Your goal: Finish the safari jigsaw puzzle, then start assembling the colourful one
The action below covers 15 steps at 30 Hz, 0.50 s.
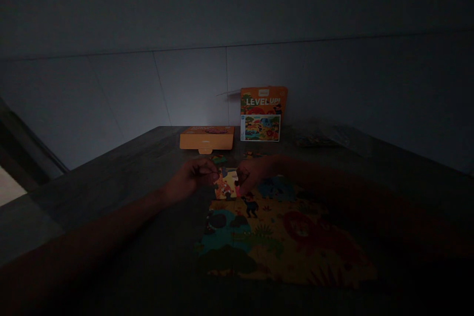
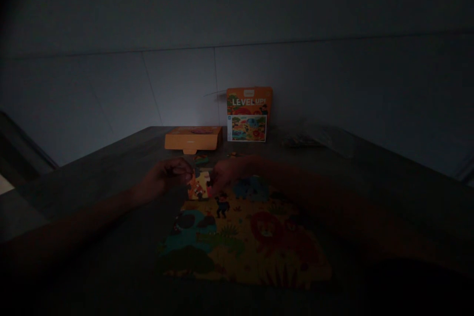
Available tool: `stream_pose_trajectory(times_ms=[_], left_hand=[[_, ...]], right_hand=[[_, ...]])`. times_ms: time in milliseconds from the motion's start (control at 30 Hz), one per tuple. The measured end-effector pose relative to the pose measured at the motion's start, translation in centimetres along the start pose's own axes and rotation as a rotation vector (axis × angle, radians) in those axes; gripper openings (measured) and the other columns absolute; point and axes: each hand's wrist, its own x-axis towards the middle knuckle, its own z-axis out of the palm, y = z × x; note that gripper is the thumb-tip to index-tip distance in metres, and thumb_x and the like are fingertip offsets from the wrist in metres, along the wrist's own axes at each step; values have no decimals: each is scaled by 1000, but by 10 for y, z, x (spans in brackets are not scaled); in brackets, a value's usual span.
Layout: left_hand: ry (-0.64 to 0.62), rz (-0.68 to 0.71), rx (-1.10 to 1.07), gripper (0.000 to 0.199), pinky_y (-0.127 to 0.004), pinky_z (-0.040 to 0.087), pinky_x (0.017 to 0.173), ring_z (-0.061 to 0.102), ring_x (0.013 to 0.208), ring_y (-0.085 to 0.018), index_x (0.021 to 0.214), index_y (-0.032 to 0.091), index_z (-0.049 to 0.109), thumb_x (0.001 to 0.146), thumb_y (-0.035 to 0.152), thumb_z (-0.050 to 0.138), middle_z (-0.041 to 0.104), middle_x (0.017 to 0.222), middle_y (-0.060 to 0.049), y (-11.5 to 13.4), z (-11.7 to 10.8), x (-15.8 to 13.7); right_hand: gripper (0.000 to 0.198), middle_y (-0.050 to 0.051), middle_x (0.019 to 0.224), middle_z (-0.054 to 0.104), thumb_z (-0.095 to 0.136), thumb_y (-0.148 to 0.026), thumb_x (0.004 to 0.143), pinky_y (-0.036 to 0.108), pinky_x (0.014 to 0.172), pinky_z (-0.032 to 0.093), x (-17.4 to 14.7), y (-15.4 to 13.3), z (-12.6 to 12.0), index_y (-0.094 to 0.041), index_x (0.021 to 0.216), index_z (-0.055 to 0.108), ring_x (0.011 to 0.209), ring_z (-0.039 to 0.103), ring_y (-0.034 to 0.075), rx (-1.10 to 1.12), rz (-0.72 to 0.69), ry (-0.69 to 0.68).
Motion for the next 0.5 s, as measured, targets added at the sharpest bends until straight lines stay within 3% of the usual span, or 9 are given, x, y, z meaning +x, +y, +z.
stream_pose_trajectory(times_ms=[167, 333, 500], left_hand=[[-55, -92, -111, 46, -33, 52, 72, 67, 78, -20, 113, 17, 58, 74, 37, 74, 71, 83, -4, 1, -1, 0], [-74, -115, -87, 39, -28, 49, 65, 66, 72, -17, 103, 16, 58, 73, 33, 76, 70, 76, -2, -4, -4, 1], [-97, -164, -128, 40, -30, 51, 68, 69, 75, -19, 92, 18, 50, 68, 28, 79, 72, 79, -4, -8, -3, 2]], right_hand=[[37, -9, 53, 44, 80, -41, 62, 18, 40, 17, 3, 3, 1, -13, 70, 57, 44, 31, 3, 71, 40, 113], [38, -13, 48, 27, 75, -40, 72, 18, 38, 10, 6, 12, -5, -17, 68, 45, 40, 16, 2, 324, -41, 21], [41, -13, 52, 22, 74, -41, 76, 16, 38, 10, 7, 9, -5, -19, 72, 40, 40, 16, 2, 469, -70, 140]])
